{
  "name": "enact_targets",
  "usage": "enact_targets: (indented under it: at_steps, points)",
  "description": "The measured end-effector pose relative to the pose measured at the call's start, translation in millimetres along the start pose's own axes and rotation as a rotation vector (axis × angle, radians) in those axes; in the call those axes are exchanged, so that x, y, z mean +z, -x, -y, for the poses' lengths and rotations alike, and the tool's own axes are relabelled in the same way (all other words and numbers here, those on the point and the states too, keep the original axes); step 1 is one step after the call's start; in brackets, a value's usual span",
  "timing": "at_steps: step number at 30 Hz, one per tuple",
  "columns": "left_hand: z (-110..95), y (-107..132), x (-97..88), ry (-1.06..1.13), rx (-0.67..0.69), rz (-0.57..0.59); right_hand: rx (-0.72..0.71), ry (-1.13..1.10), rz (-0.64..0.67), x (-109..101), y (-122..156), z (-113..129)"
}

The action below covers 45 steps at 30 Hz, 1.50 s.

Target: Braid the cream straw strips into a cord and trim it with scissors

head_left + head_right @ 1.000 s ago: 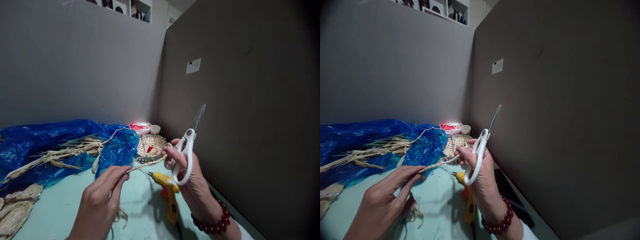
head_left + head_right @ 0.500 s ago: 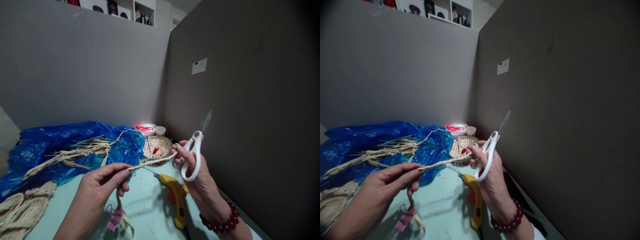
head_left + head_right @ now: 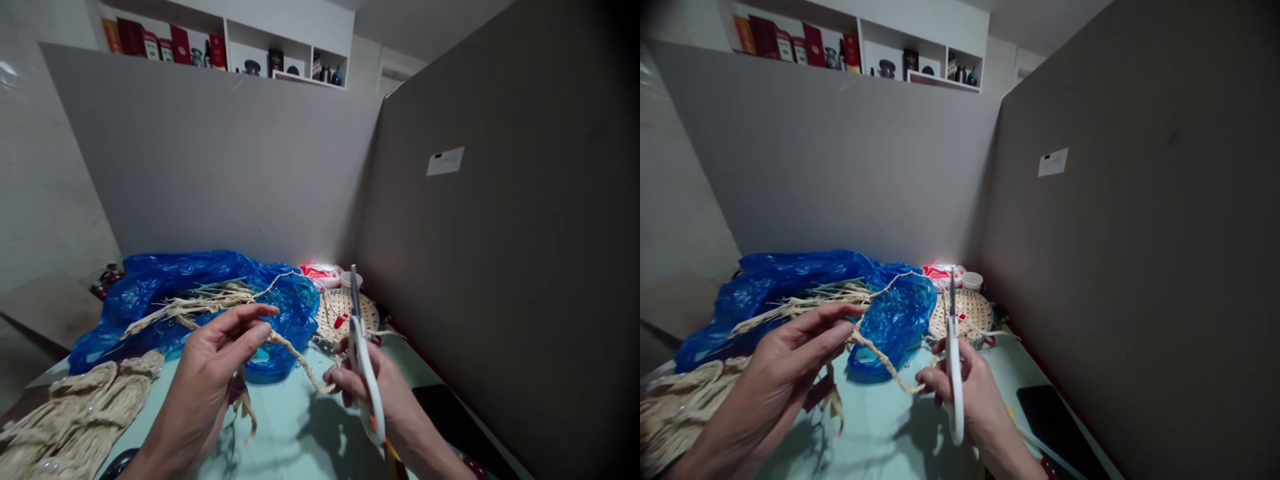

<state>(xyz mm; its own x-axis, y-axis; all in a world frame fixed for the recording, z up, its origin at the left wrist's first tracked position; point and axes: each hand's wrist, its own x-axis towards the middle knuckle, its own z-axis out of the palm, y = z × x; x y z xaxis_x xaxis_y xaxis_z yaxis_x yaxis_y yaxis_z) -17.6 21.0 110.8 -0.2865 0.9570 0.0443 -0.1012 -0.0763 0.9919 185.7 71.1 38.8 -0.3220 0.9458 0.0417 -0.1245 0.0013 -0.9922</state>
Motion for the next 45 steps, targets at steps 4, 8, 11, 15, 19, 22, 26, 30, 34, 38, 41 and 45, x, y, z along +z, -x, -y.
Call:
enact_targets:
  at_steps: [4, 8, 11, 15, 19, 22, 26, 30, 34, 38, 41, 45]
  points:
    - [-2.0, -2.2, -3.3, -0.186, 0.101, 0.103, 0.122, 0.219, 0.226, 2.5, 7.2, -1.4]
    - [-0.9, -4.5, -4.8, -0.373, 0.177, 0.17, 0.089, 0.455, 0.182, 1.7, 10.3, 4.0]
    - [0.4, -5.4, -4.6, -0.412, 0.208, 0.215, 0.022, 0.442, 0.069, -2.0, 6.2, 8.1]
    - [2.8, -6.7, -5.6, -0.38, 0.212, 0.263, -0.079, 0.421, -0.134, -16.1, -2.1, 12.7]
    - [3.9, -7.5, -6.2, -0.362, 0.192, 0.277, -0.164, 0.492, -0.33, -36.6, -5.5, 23.6]
    - [4.2, -6.5, -2.9, -0.381, 0.2, 0.285, -0.195, 0.312, -0.341, -33.6, -0.3, 35.5]
    - [10.2, -2.1, 6.4, -0.459, 0.182, 0.317, -0.105, 0.006, -0.042, 6.8, 16.7, 41.5]
    - [19.6, 1.9, 10.6, -0.516, 0.186, 0.329, -0.049, -0.092, 0.04, 40.6, 26.3, 31.0]
    - [23.5, 2.5, 10.1, -0.522, 0.224, 0.323, -0.041, -0.176, 0.022, 44.3, 23.4, 22.2]
    - [19.9, 1.7, 12.0, -0.474, 0.2, 0.311, -0.009, -0.162, -0.006, 43.9, 16.0, 26.0]
    - [14.3, -0.4, 11.1, -0.383, 0.108, 0.349, -0.036, -0.24, -0.006, 45.5, 8.8, 29.4]
    - [10.9, -7.5, 3.9, -0.381, 0.082, 0.338, -0.097, -0.357, -0.022, 47.0, -0.8, 26.1]
